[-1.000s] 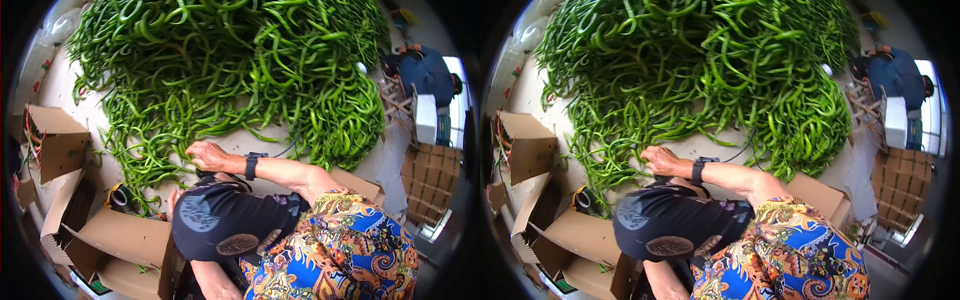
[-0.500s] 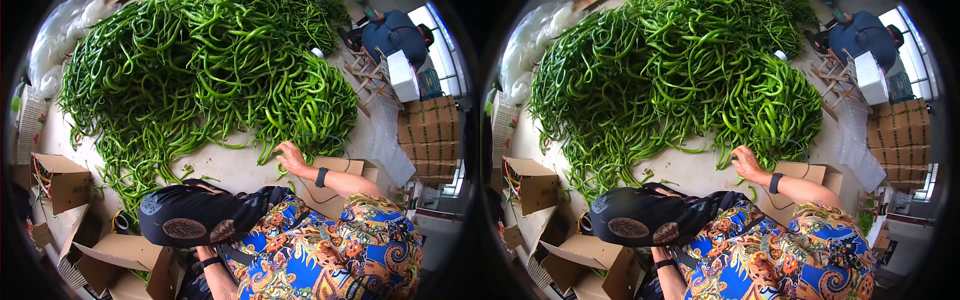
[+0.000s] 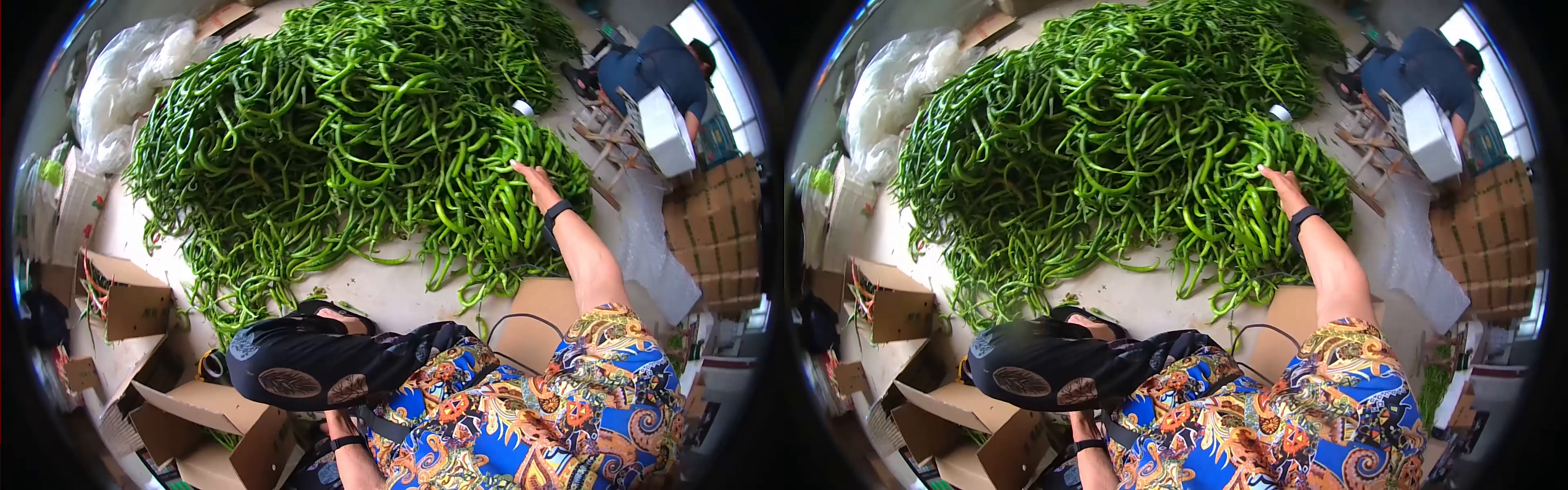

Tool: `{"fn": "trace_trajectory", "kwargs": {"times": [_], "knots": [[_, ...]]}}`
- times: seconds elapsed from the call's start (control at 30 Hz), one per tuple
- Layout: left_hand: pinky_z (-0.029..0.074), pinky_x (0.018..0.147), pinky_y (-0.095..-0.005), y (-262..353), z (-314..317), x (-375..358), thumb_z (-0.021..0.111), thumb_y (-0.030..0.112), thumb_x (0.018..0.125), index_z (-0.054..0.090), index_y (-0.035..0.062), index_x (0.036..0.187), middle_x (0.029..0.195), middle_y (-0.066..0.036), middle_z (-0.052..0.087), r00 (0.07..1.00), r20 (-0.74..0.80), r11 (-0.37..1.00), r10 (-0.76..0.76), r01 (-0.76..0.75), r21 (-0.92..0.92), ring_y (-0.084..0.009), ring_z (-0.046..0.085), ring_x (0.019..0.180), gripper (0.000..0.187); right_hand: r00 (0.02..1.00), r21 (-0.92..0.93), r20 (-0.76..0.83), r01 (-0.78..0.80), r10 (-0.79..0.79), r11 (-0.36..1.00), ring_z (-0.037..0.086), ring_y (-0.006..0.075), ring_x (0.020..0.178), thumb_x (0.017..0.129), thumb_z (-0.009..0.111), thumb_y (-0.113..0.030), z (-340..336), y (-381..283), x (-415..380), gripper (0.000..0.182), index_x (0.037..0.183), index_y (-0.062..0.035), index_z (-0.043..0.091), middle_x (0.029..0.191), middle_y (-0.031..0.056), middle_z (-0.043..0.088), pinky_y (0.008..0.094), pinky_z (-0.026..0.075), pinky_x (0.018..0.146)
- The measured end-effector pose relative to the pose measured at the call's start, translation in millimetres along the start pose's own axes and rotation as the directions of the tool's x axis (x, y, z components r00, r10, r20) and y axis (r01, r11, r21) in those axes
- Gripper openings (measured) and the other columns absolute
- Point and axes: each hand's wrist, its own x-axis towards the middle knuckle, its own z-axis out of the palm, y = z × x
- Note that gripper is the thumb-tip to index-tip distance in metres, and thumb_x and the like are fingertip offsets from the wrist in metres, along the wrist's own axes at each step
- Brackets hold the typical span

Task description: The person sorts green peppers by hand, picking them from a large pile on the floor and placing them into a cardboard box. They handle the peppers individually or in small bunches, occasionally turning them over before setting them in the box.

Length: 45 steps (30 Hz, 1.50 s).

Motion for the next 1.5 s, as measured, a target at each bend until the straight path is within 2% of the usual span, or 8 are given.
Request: {"fn": "trace_trajectory", "kwargs": {"times": [0.3,0.53,0.6,0.63,0.8,0.97,1.2,1.5], "knots": [[0.054,0.081,-0.0337,-3.6,7.7,-7.4,0.056,0.011,0.093,0.044,-0.0009,0.131,0.114,-0.015,0.059,1.0,-0.018,0.999,0.016,-0.017,-0.044,-0.0247,0.062,0.099,0.042,0.933,-0.098,0.357,-0.006,0.041,0.995,0.05,0.0214,0.107,0.064,0.082,-0.039,-10.1,-42.6,-2.4,0.061,0.101,0.0,0.054,0.106,0.0135,0.053,0.0357,0.037,0.093],[0.054,0.08,-0.0332,-5.3,11.8,-5.6,0.057,0.011,0.093,0.045,-0.0003,0.13,0.113,-0.014,0.06,1.0,0.001,0.999,0.011,-0.011,-0.035,-0.024,0.063,0.097,0.041,0.914,0.12,0.253,0.296,-0.318,0.948,0.06,0.0243,0.09,0.066,0.08,-0.023,9.1,38.5,20.1,0.056,0.109,-0.0016,0.051,0.095,0.011,0.062,0.036,0.047,0.084],[0.054,0.08,-0.0331,-3.8,11.9,-5.3,0.057,0.011,0.093,0.046,-0.0002,0.13,0.112,-0.014,0.06,1.0,0.009,1.0,0.014,-0.014,-0.026,-0.0238,0.063,0.097,0.04,0.961,-0.349,-0.094,0.212,-0.26,0.913,0.061,0.033,0.095,0.066,0.079,-0.027,28.1,41.0,21.7,0.061,0.113,-0.0012,0.049,0.1,0.0167,0.064,0.0404,0.047,0.086],[0.054,0.08,-0.0331,-3.3,12.9,-4.3,0.057,0.011,0.093,0.046,-0.0001,0.13,0.112,-0.014,0.06,1.0,0.01,1.0,0.016,-0.016,-0.024,-0.0237,0.063,0.097,0.04,0.968,-0.357,-0.11,0.174,-0.226,0.918,0.06,0.0394,0.098,0.065,0.079,-0.031,30.4,40.8,22.8,0.062,0.114,-0.003,0.053,0.102,0.02,0.065,0.0432,0.046,0.087],[0.054,0.079,-0.0328,-5.0,12.3,-4.8,0.057,0.012,0.093,0.047,0.0003,0.129,0.111,-0.013,0.061,1.0,0.02,1.0,0.01,-0.01,-0.019,-0.0232,0.063,0.096,0.039,0.983,0.017,0.052,0.174,-0.175,0.985,0.061,0.0218,0.094,0.077,0.074,-0.025,4.5,14.0,-19.2,0.047,0.116,-0.0042,0.059,0.102,0.01,0.066,0.0346,0.046,0.084],[0.054,0.078,-0.0324,1.7,21.4,-1.8,0.057,0.012,0.093,0.048,0.0006,0.129,0.11,-0.013,0.061,0.998,0.049,1.0,0.025,-0.025,-0.002,-0.0226,0.063,0.095,0.039,0.99,0.112,0.027,0.131,-0.135,0.985,0.059,0.0224,0.094,0.076,0.073,-0.019,-2.6,25.8,0.8,0.052,0.121,-0.0025,0.053,0.105,0.0109,0.064,0.0347,0.045,0.084],[0.054,0.078,-0.032,1.4,17.7,-7.5,0.057,0.013,0.093,0.049,0.0012,0.128,0.109,-0.012,0.062,0.998,0.057,1.0,0.027,-0.027,-0.007,-0.0219,0.064,0.093,0.038,0.938,-0.146,-0.077,0.326,-0.339,0.934,0.061,0.0332,0.093,0.073,0.072,-0.023,-15.0,6.1,-25.3,0.059,0.123,0.0001,0.049,0.105,0.0193,0.063,0.0407,0.047,0.085],[0.053,0.076,-0.0315,9.2,26.2,-1.4,0.057,0.013,0.093,0.05,0.0018,0.127,0.107,-0.011,0.063,0.987,0.133,0.996,0.085,-0.088,0.011,-0.021,0.064,0.091,0.037,0.803,-0.277,-0.007,0.57,-0.595,0.773,0.064,0.0305,0.078,0.075,0.067,-0.023,-41.2,-121.2,-96.0,0.045,0.114,-0.0037,0.055,0.088,0.0177,0.065,0.041,0.049,0.073]]}}
